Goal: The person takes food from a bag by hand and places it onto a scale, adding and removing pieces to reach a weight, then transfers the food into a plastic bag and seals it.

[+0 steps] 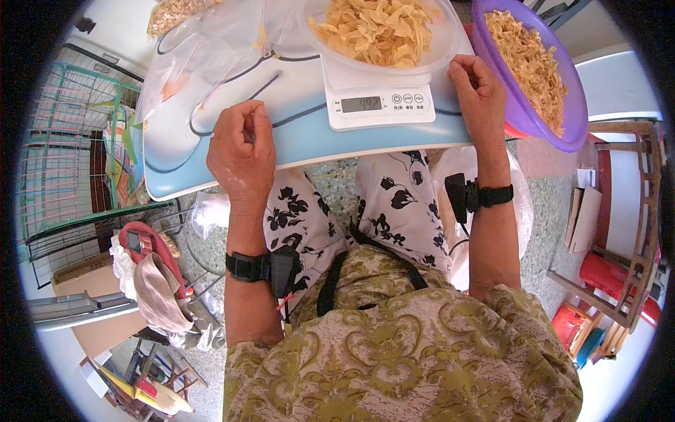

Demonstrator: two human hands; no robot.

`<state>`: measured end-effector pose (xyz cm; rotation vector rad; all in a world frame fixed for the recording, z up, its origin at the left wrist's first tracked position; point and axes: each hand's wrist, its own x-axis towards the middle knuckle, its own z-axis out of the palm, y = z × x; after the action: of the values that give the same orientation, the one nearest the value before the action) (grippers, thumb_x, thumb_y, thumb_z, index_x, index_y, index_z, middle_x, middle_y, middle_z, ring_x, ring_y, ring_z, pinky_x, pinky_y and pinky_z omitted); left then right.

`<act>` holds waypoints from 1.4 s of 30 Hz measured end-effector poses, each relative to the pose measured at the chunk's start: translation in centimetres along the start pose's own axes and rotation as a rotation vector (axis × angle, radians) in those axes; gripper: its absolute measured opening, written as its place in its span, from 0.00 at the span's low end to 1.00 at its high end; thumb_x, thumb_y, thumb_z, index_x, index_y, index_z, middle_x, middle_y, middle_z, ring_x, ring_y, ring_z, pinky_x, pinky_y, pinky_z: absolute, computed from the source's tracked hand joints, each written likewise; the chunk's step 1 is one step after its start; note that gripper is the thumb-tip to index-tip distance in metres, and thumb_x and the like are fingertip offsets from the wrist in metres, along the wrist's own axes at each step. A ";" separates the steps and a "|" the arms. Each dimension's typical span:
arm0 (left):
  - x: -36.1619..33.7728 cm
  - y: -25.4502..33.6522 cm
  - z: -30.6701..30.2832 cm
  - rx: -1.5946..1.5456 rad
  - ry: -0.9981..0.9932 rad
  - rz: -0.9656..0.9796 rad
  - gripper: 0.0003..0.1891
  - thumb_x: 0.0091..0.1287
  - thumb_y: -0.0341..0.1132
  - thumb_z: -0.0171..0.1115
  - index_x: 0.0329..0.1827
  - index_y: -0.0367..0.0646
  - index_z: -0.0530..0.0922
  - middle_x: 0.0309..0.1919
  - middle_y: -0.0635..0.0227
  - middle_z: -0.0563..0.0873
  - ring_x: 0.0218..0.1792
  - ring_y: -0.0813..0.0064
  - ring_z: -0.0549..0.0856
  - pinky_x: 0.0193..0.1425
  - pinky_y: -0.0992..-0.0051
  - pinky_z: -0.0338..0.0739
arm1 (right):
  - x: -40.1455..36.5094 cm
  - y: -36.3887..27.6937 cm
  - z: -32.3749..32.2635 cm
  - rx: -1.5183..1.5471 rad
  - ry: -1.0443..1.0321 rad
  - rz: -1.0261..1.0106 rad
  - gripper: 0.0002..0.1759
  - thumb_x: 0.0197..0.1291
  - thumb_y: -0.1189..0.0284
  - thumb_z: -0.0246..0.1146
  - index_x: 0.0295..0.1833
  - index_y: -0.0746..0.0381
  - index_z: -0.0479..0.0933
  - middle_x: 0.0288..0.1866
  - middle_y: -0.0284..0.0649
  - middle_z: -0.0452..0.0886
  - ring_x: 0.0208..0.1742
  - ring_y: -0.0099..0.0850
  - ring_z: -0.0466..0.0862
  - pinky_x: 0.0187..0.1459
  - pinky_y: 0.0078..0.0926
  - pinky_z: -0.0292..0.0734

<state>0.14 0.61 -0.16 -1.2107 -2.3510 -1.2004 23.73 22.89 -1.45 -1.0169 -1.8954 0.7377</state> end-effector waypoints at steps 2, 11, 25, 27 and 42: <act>0.0 0.0 0.0 0.008 -0.002 0.005 0.03 0.66 0.33 0.64 0.36 0.45 0.82 0.26 0.70 0.81 0.27 0.72 0.81 0.33 0.71 0.75 | 0.0 0.1 0.0 0.016 0.002 -0.004 0.08 0.66 0.69 0.65 0.44 0.62 0.83 0.29 0.33 0.83 0.31 0.18 0.78 0.35 0.21 0.75; -0.1 0.0 -0.3 0.011 -0.072 -0.046 0.08 0.71 0.38 0.62 0.42 0.43 0.83 0.33 0.67 0.84 0.30 0.74 0.81 0.38 0.73 0.77 | 0.0 -0.1 0.0 0.013 0.008 -0.013 0.08 0.66 0.68 0.65 0.44 0.62 0.83 0.28 0.32 0.82 0.29 0.18 0.77 0.34 0.21 0.74; -0.1 -0.1 -0.2 0.008 -0.027 -0.013 0.05 0.69 0.35 0.63 0.39 0.44 0.83 0.30 0.68 0.83 0.29 0.72 0.82 0.37 0.72 0.77 | -0.1 -0.2 0.0 0.028 -0.001 0.014 0.08 0.67 0.68 0.64 0.44 0.62 0.83 0.29 0.29 0.81 0.31 0.16 0.75 0.35 0.19 0.73; -0.1 -0.1 -0.3 0.015 -0.057 -0.030 0.07 0.70 0.37 0.62 0.42 0.44 0.83 0.33 0.67 0.84 0.31 0.72 0.82 0.39 0.73 0.77 | -0.1 -0.2 0.0 0.027 0.002 0.007 0.08 0.66 0.68 0.64 0.44 0.62 0.83 0.30 0.29 0.81 0.31 0.16 0.75 0.35 0.19 0.73; 0.0 -0.2 0.0 0.001 -0.006 -0.007 0.04 0.68 0.34 0.64 0.37 0.45 0.83 0.27 0.70 0.81 0.28 0.72 0.81 0.34 0.71 0.76 | 0.0 -0.2 0.0 0.008 0.005 0.023 0.09 0.66 0.68 0.65 0.44 0.62 0.83 0.31 0.32 0.84 0.32 0.18 0.79 0.37 0.21 0.76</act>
<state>0.04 0.57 -0.29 -1.2089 -2.3615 -1.1993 23.68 22.75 -1.28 -1.0360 -1.8784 0.7545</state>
